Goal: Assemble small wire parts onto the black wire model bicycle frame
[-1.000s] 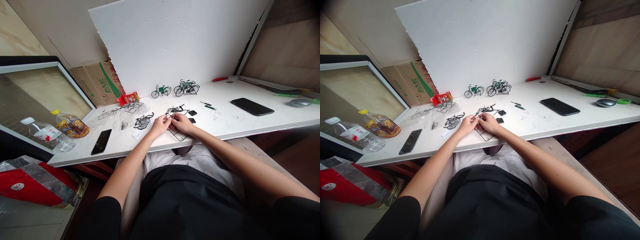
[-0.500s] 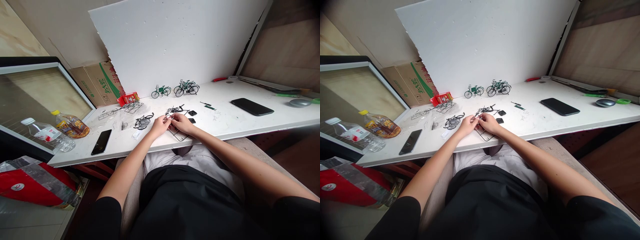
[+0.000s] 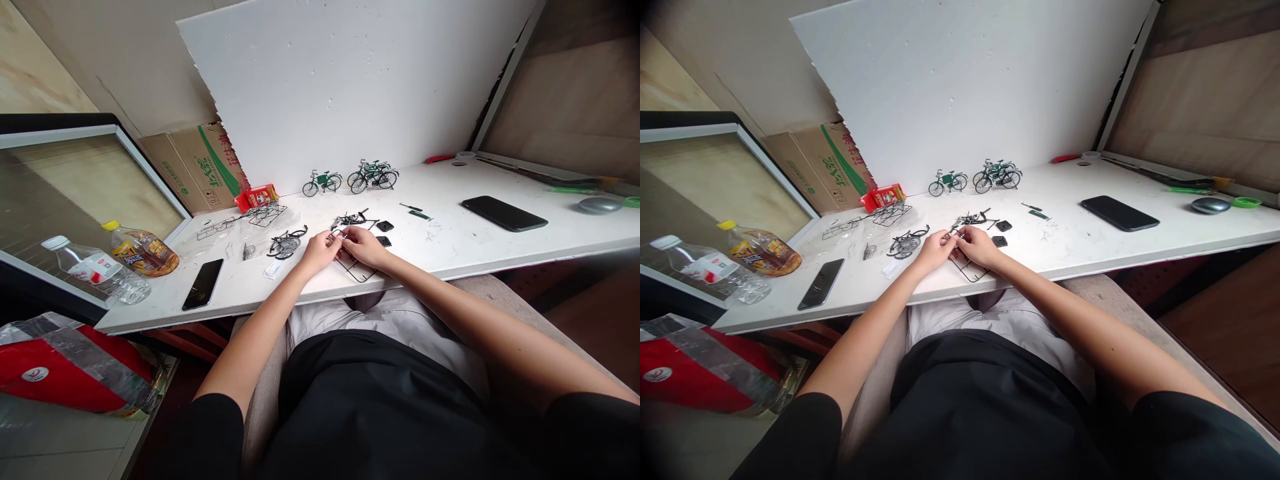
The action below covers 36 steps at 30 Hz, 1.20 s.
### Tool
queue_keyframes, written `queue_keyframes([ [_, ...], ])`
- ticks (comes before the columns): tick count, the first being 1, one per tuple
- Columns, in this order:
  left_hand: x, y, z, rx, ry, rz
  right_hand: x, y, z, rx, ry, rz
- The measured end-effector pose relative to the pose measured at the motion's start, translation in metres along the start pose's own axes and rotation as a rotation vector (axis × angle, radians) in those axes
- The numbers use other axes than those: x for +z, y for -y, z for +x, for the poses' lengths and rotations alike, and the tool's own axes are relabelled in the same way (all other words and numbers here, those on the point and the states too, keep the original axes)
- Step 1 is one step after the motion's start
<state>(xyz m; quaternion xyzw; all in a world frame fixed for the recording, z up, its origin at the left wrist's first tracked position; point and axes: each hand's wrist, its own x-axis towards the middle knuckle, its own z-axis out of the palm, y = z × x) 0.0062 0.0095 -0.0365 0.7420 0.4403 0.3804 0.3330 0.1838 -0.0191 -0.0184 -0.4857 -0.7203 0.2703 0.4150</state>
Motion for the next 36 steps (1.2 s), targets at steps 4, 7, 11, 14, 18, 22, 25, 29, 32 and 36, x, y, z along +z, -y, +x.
queue_keyframes([
  [4,-0.0002,-0.0014,0.0000,-0.007,-0.006,0.009,-0.0002,-0.0001,-0.0001,-0.007,0.006,0.001],
  [7,0.0002,-0.0034,-0.0002,-0.003,-0.025,0.001,0.0001,-0.0005,0.0003,-0.006,0.007,-0.004],
  [11,0.0010,-0.0050,-0.0003,0.000,-0.032,-0.010,0.0006,-0.0012,0.0008,-0.002,0.009,0.002],
  [14,0.0017,-0.0044,0.0001,0.007,-0.038,0.000,0.0009,-0.0010,0.0006,-0.004,0.009,0.005],
  [18,0.0026,-0.0025,0.0008,0.021,-0.052,-0.008,0.0006,0.0001,-0.0005,-0.023,-0.004,-0.011],
  [22,0.0027,-0.0012,0.0011,0.020,-0.046,-0.021,0.0001,0.0012,-0.0009,-0.020,-0.007,-0.028],
  [25,0.0027,-0.0005,0.0012,0.032,-0.042,-0.014,0.0004,0.0010,-0.0004,-0.014,0.001,-0.022],
  [29,0.0024,-0.0004,0.0009,0.034,-0.023,-0.021,0.0014,-0.0007,0.0000,0.000,-0.001,-0.008],
  [32,0.0014,-0.0023,-0.0003,0.033,-0.015,-0.013,0.0016,-0.0019,-0.0001,-0.003,-0.007,-0.006],
  [36,0.0004,-0.0045,-0.0013,0.030,-0.016,0.009,0.0011,-0.0015,-0.0002,-0.008,0.002,-0.003],
])
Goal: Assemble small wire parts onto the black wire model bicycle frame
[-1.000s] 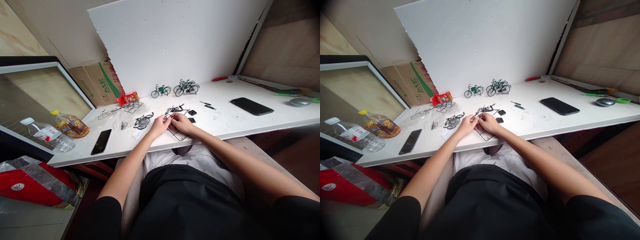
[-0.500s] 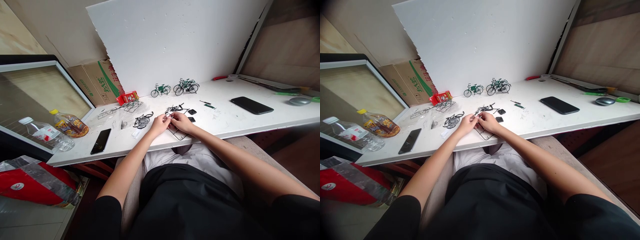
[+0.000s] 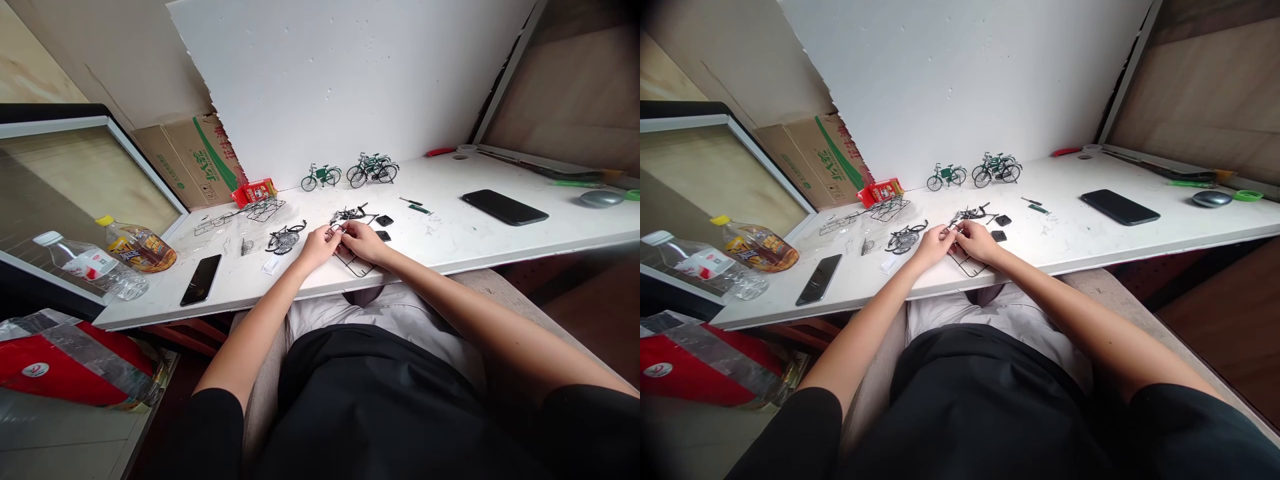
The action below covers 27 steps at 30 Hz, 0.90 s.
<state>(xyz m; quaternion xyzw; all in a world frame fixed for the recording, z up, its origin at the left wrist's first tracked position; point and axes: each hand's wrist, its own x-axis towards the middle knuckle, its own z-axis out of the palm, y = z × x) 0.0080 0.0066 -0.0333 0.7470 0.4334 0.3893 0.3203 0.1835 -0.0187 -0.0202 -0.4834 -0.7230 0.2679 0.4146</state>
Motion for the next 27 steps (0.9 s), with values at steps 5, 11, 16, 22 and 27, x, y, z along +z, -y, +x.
queue_keyframes([
  [5,0.0015,0.0044,0.0016,0.006,-0.004,-0.029,-0.0002,0.0014,0.0000,0.008,0.001,0.002],
  [11,0.0026,0.0081,0.0026,0.015,-0.010,-0.030,0.0000,0.0003,0.0004,0.008,0.002,-0.016],
  [16,0.0026,0.0072,0.0022,0.028,-0.013,-0.017,-0.0001,0.0005,0.0000,0.008,0.008,-0.011],
  [22,0.0026,0.0073,0.0024,0.038,-0.023,0.015,-0.0005,0.0006,0.0004,-0.009,0.005,-0.023],
  [27,0.0029,0.0081,0.0030,0.034,-0.020,0.014,-0.0004,0.0001,0.0003,0.005,0.009,-0.019],
])
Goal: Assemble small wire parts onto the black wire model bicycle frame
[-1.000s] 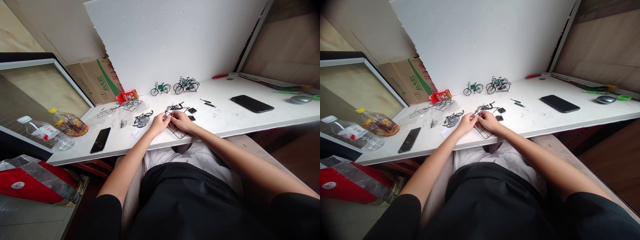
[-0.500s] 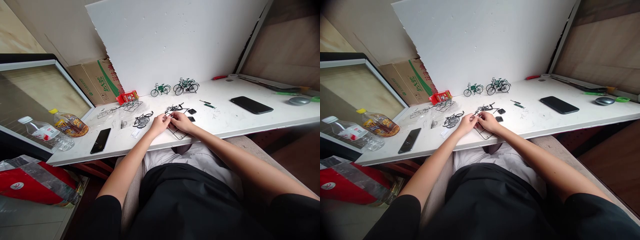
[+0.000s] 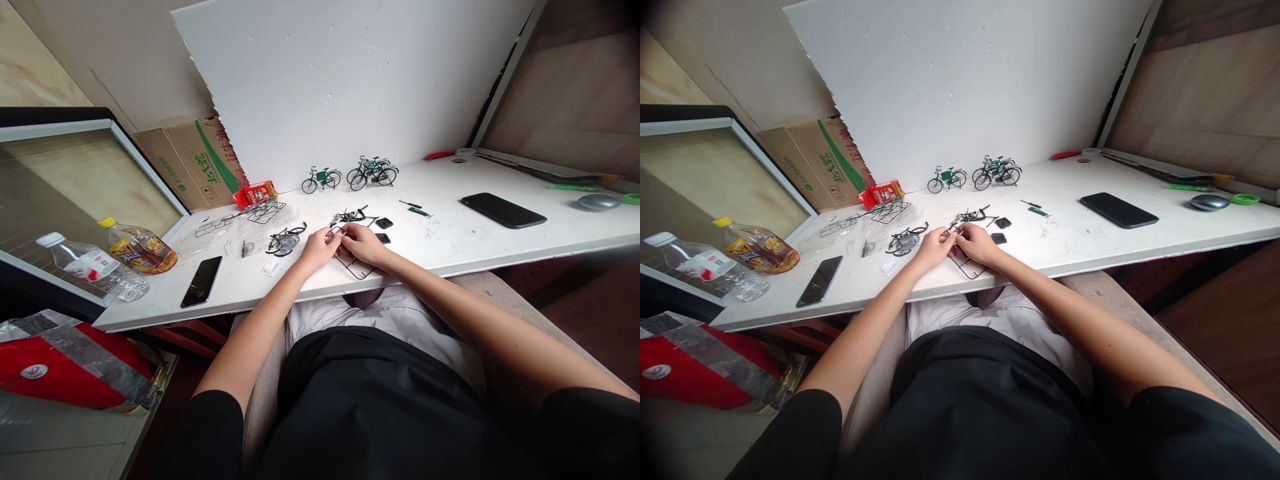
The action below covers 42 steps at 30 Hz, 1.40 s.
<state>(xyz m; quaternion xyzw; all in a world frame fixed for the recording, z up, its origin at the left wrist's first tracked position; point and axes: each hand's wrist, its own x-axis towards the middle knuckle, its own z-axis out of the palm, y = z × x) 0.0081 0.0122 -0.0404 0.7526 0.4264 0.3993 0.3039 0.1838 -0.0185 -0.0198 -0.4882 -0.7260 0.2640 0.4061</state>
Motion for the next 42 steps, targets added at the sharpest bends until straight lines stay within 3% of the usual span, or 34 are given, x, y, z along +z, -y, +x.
queue_keyframes([
  [29,-0.004,-0.014,-0.004,-0.024,0.014,-0.006,0.000,0.000,0.000,-0.006,-0.001,0.007],
  [42,-0.003,-0.008,-0.002,-0.018,0.011,-0.004,0.000,0.001,-0.001,-0.005,-0.007,-0.014],
])
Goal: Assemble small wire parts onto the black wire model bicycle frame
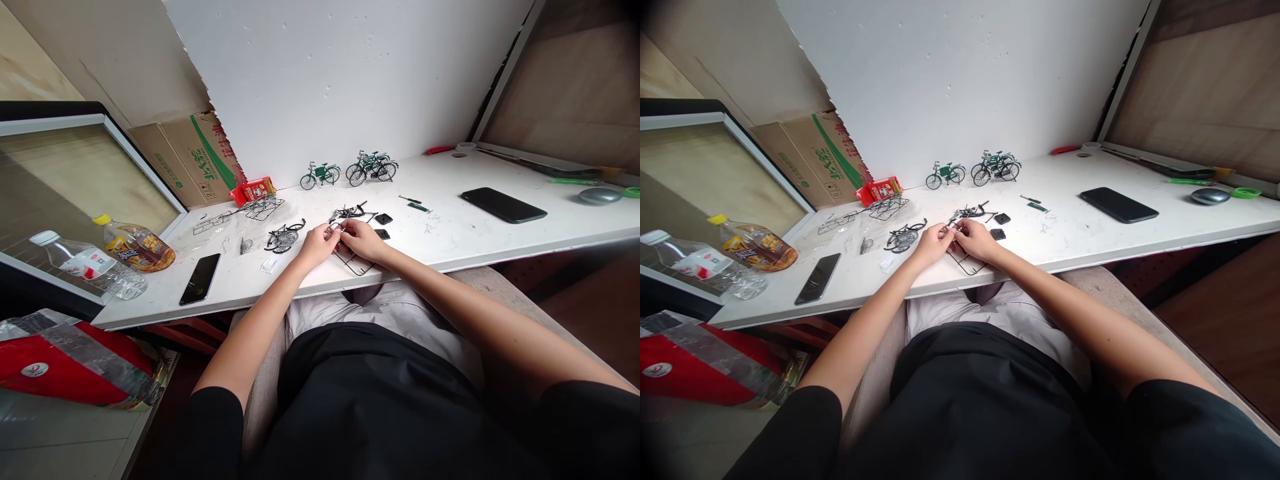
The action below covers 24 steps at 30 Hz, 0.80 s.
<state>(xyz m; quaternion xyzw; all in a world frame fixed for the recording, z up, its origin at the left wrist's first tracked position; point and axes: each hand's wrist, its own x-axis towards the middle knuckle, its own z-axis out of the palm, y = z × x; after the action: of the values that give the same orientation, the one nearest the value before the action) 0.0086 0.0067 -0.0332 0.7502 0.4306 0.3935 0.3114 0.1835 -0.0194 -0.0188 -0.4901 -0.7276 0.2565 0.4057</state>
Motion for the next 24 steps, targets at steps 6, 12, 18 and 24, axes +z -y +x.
queue_keyframes([
  [6,0.0000,-0.0018,-0.0007,0.002,0.000,0.004,0.0004,-0.0004,0.0001,0.004,-0.002,0.002],
  [12,-0.0002,-0.0035,-0.0011,-0.009,0.001,-0.006,0.0006,-0.0010,0.0005,0.000,0.001,-0.003],
  [18,-0.0005,-0.0052,-0.0020,-0.009,0.006,-0.031,0.0004,-0.0009,-0.0003,0.000,0.009,0.011],
  [24,-0.0007,-0.0048,-0.0021,-0.013,0.011,-0.039,0.0001,-0.0014,0.0000,0.004,0.016,0.016],
])
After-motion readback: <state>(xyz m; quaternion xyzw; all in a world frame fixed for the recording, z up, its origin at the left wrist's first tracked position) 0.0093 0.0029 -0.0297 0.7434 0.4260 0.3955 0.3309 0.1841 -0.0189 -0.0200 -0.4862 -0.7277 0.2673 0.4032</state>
